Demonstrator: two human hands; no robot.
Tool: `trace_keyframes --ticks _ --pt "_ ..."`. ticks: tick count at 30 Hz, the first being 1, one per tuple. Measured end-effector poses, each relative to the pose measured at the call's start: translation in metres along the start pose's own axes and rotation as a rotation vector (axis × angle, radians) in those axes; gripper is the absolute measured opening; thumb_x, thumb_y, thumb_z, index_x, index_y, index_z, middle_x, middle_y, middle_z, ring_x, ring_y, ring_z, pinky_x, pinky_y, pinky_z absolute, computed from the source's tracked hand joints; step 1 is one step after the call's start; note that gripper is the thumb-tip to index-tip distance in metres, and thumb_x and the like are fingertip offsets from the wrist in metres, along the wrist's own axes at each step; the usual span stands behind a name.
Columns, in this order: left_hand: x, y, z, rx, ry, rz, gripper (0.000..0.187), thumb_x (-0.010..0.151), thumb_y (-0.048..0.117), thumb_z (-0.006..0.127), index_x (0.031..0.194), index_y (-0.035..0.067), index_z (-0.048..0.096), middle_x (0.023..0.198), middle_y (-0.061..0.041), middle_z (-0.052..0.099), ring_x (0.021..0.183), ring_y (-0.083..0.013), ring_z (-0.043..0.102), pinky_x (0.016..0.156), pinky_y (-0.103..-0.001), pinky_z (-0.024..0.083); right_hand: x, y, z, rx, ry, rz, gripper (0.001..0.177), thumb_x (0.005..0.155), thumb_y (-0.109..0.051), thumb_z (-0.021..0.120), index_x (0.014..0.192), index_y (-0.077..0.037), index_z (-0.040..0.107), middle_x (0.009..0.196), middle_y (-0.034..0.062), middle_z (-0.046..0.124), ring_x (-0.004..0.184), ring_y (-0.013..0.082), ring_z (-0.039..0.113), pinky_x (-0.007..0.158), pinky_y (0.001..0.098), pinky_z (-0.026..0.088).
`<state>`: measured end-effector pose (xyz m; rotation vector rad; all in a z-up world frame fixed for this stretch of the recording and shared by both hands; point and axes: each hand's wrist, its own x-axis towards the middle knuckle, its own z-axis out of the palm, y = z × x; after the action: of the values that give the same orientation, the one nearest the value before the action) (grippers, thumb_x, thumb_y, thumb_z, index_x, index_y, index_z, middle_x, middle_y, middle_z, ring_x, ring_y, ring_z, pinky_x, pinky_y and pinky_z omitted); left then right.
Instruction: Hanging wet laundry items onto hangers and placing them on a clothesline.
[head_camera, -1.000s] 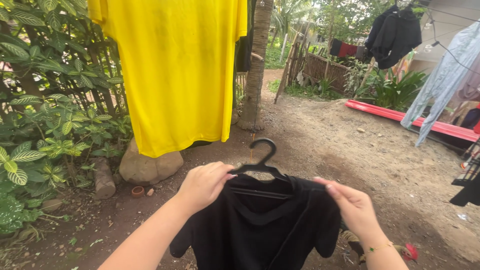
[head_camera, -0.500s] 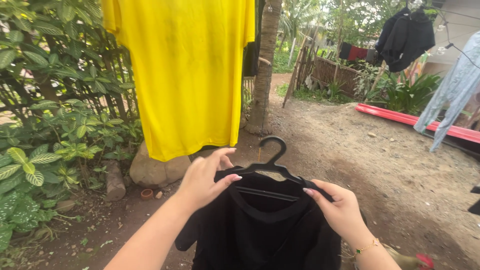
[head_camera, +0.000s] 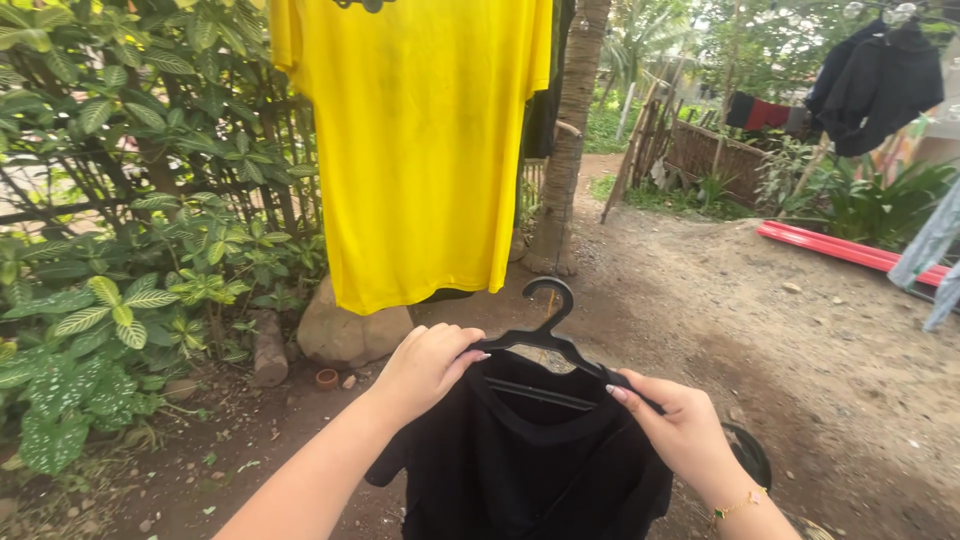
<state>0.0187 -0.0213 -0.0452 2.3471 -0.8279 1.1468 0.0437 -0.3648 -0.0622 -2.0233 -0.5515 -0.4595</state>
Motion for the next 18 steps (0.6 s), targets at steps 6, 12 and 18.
trace_keyframes --ticks 6,12,18 --pt "-0.004 0.024 -0.018 0.057 0.03 -0.06 0.019 0.092 0.022 0.071 0.107 0.012 0.068 0.087 -0.005 0.067 0.084 -0.0254 0.065 0.071 -0.039 0.044 -0.003 -0.012 -0.01 0.051 -0.125 -0.008 0.036 0.089 -0.018 0.072 0.123 -0.009 0.076 0.106 0.0039 0.084 0.095 0.0092 0.073 0.088 0.0271 0.056" --pt "-0.011 0.046 -0.039 0.098 0.027 -0.172 0.017 0.094 0.024 0.07 0.107 0.013 0.067 0.086 -0.003 0.067 0.082 -0.0242 0.064 0.074 -0.038 0.041 0.0 -0.022 -0.019 0.214 -0.37 0.013 0.045 0.083 -0.015 0.077 0.127 -0.007 0.073 0.121 0.0031 0.081 0.107 0.0099 0.07 0.097 0.0283 0.052" --pt "-0.039 0.06 -0.05 0.236 0.015 -0.309 0.018 0.095 0.024 0.066 0.11 0.015 0.065 0.094 -0.003 0.067 0.094 -0.025 0.063 0.083 -0.042 0.044 0.003 -0.021 -0.001 0.5 -0.745 0.086 0.05 0.087 -0.01 0.073 0.136 0.0 0.067 0.126 0.0091 0.077 0.114 0.0154 0.067 0.103 0.0325 0.049"
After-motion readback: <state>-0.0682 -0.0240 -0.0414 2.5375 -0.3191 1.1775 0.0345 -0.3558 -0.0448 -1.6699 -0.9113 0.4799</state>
